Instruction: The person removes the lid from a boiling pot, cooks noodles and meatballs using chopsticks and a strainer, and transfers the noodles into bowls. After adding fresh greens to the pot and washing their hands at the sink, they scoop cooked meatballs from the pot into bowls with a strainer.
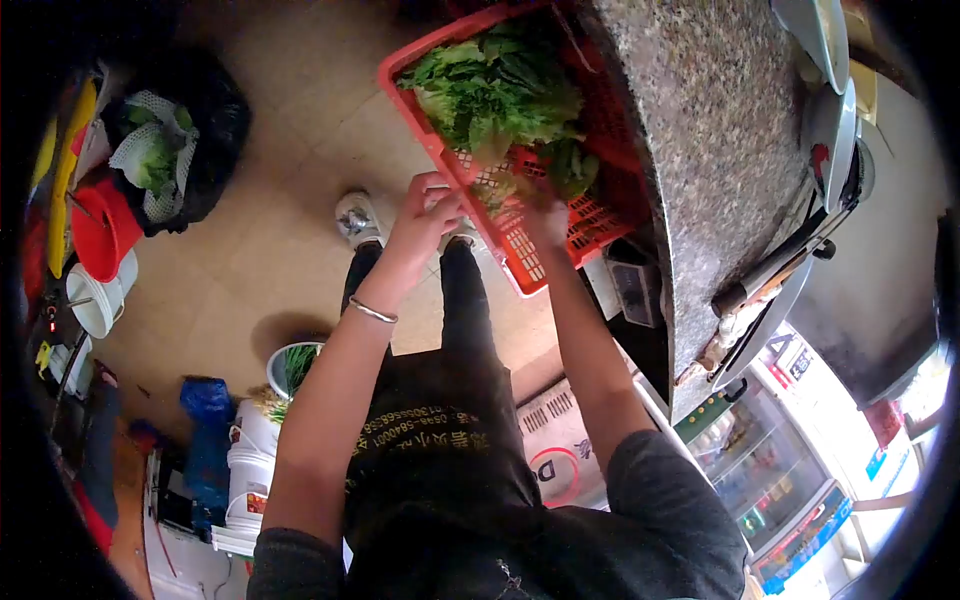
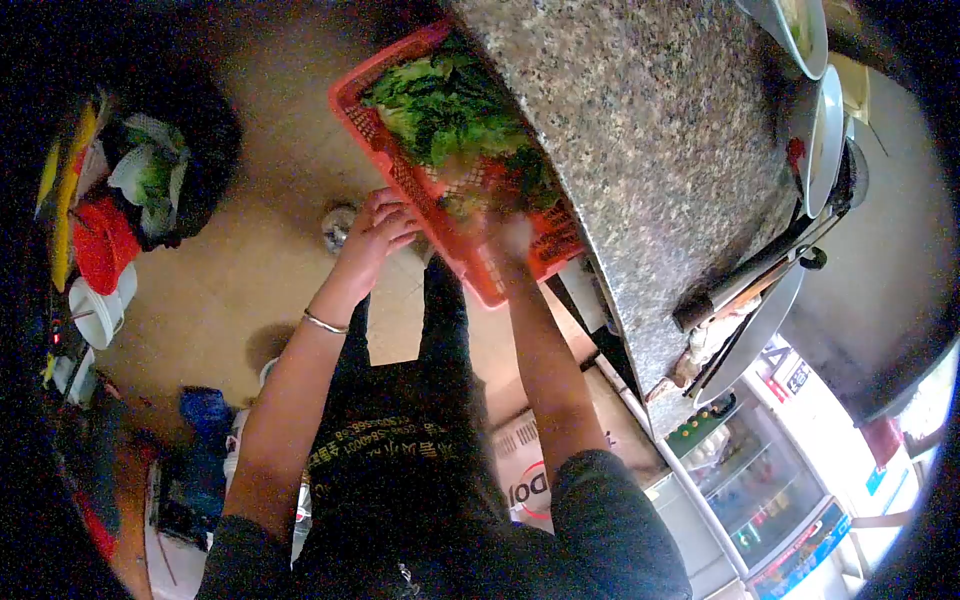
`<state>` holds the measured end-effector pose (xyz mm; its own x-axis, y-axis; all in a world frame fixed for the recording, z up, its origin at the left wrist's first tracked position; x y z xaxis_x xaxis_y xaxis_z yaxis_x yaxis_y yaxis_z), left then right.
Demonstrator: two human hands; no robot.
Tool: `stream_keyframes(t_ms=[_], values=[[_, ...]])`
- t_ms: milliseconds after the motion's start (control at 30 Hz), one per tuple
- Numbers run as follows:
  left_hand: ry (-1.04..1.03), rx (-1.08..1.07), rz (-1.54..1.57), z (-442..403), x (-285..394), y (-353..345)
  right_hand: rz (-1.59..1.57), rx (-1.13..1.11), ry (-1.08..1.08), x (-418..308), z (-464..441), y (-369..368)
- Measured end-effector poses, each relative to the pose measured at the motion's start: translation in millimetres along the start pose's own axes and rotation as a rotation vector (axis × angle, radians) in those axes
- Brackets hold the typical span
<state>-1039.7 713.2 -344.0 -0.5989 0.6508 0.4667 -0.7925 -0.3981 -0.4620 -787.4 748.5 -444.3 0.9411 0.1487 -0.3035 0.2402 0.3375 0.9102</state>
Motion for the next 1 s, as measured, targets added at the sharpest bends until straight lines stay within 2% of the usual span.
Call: stream_keyframes(t_ms=[67,100,167,200,267,300,367,400,467,500,567,600,667,700,767,800,933,1000], values=[[-0.001,0.013,0.020,2.7,2.3,-2.6,0.512,0.232,0.016,34.9,2.8,18.9],[-0.002,0.029,0.031,4.2,3.0,-2.2,0.512,0.228,0.020,62.0,-3.0,21.3],[-0.011,0.019,0.030,2.6,-0.6,0.4,0.735,-0.152,-0.349,134.6,-28.0,3.3],[-0.021,0.004,0.026,1.7,-2.2,1.0,0.735,-0.153,-0.348,173.5,-36.7,-19.5],[-0.014,0.016,0.018,0.2,-3.6,1.3,1.051,-0.160,-0.144,230.1,-51.6,-66.4],[-0.007,0.028,0.011,-0.8,-3.4,1.1,1.049,-0.157,-0.138,210.6,-56.9,-58.4],[-0.024,0.022,0.017,-3.1,-6.8,1.8,0.973,-0.264,-0.264,150.8,-57.4,-31.1],[-0.038,0.010,0.022,-3.8,-8.0,1.8,0.971,-0.266,-0.261,149.3,-53.8,-31.1],[-0.043,-0.003,0.015,-3.0,-4.3,-0.4,0.943,0.000,-0.049,151.6,-48.7,-24.8],[-0.050,-0.018,0.008,-2.8,-2.5,-2.2,0.944,-0.002,-0.044,156.8,-45.1,-17.7],[-0.066,-0.036,0.005,-5.3,-2.9,-6.5,0.305,0.316,0.417,140.1,-35.6,19.6],[-0.084,-0.061,-0.003,-6.6,-3.5,-8.5,0.305,0.314,0.420,116.6,-28.8,37.2],[-0.079,-0.033,-0.017,-11.3,-10.4,-11.9,-1.133,0.235,-0.754,67.0,-19.9,64.8],[-0.072,-0.004,-0.032,-13.7,-13.0,-14.2,-1.130,0.241,-0.750,78.0,-19.8,65.0],[-0.059,0.006,-0.035,-15.2,-11.8,-16.8,-1.390,0.157,-0.799,121.7,-14.4,51.4],[-0.042,0.020,-0.041,-15.0,-12.1,-16.8,-1.514,0.086,-0.721,132.5,-10.8,49.2],[-0.032,0.060,-0.061,-12.5,-8.4,-19.6,-1.497,0.136,-0.734,106.1,-8.7,64.4],[-0.047,0.040,-0.056,-14.6,-10.9,-19.7,-1.493,0.031,-0.620,86.3,-7.1,68.5]])
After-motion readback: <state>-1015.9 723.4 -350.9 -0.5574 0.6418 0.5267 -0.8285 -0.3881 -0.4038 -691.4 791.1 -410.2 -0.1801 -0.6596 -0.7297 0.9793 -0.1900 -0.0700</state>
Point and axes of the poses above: each hand's wrist, its own z-axis away from the middle knuckle, its own y-axis out of the back of the hand, x = y × z, the point moved 1 cm from there along -z, towards the middle knuckle, and after that the axes turned 3 degrees about z, right-handed, at the moved point
